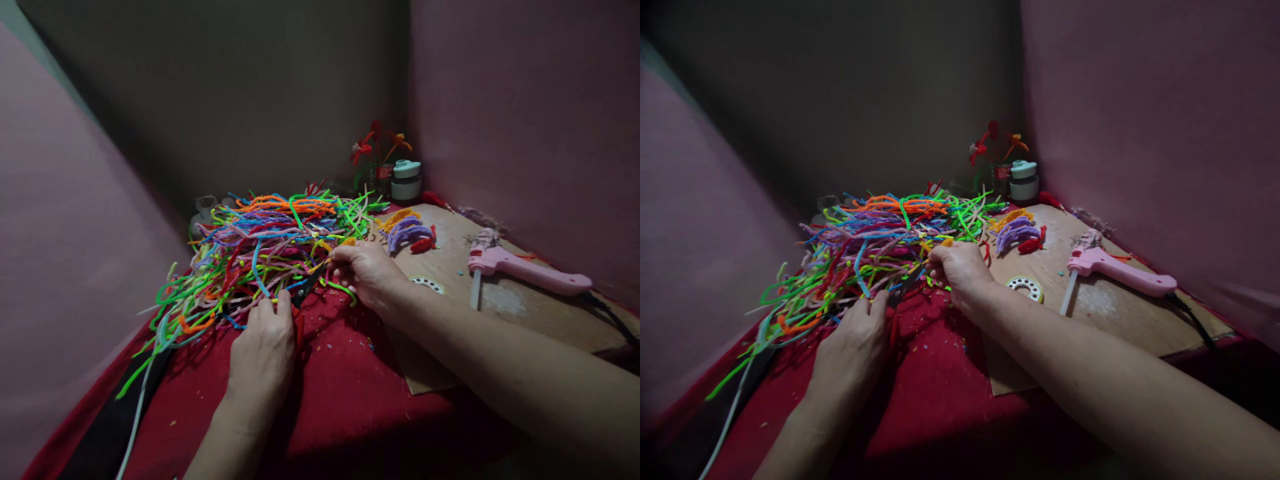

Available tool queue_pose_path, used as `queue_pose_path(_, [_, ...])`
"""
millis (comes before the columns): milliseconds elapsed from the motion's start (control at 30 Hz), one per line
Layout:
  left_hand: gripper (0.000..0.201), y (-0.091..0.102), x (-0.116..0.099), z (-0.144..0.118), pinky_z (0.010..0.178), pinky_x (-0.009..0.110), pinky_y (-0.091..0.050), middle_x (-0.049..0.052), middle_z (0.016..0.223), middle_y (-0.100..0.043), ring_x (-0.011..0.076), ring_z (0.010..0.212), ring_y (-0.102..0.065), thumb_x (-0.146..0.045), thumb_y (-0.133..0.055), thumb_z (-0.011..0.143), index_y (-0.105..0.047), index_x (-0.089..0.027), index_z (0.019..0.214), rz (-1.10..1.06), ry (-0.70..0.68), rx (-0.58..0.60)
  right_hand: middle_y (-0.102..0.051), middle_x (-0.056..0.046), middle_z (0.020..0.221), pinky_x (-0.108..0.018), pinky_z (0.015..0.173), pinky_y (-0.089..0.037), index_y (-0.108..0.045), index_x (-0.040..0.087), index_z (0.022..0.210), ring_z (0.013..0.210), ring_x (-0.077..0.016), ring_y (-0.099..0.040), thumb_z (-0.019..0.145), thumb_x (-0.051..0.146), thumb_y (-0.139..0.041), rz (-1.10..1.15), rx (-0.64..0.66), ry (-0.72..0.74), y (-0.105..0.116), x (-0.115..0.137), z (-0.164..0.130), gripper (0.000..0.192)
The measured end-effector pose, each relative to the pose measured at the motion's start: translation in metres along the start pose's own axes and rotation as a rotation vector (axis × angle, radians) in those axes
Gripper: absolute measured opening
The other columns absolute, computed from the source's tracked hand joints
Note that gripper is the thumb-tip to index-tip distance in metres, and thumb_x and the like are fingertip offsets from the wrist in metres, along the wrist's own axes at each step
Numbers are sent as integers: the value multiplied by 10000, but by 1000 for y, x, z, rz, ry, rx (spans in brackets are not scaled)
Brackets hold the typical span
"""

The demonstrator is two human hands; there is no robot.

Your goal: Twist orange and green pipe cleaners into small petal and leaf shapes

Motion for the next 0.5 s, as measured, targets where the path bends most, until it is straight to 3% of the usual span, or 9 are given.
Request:
queue_pose_path(233, [386,-7,2,7,673,274,-507,105,1004,-578,201,930,-602,-116,-328,882,-438,-145,1250,-186,-6,176,-538,12,456,-179,366,-336,-509,138,550,401,-75,-491,590,59,-558,123,43,-62,-3,-2,0,101])
queue_pose_path(367, [372,-8,2,6,739,294,-507,109,1088,-576,202,982,-598,-123,-347,884,-435,-154,1244,-286,-21,212,-546,11,464,-181,371,-342,-520,136,533,417,-78,-503,563,63,-593,149,60,-33,-3,-3,1,107])
queue_pose_path(500, [404,-7,2,4,722,315,-512,115,1056,-570,222,976,-592,-107,-332,881,-421,-146,1273,-227,-6,195,-509,27,425,-182,355,-309,-507,137,511,386,-72,-465,540,72,-596,113,68,14,-3,-3,2,114])
Point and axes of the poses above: each hand's wrist, its own z-axis towards the middle knuckle, its own y-axis out of the back of the hand, x = y × z, the point moved 3 cm from there along z, towards the middle knuckle
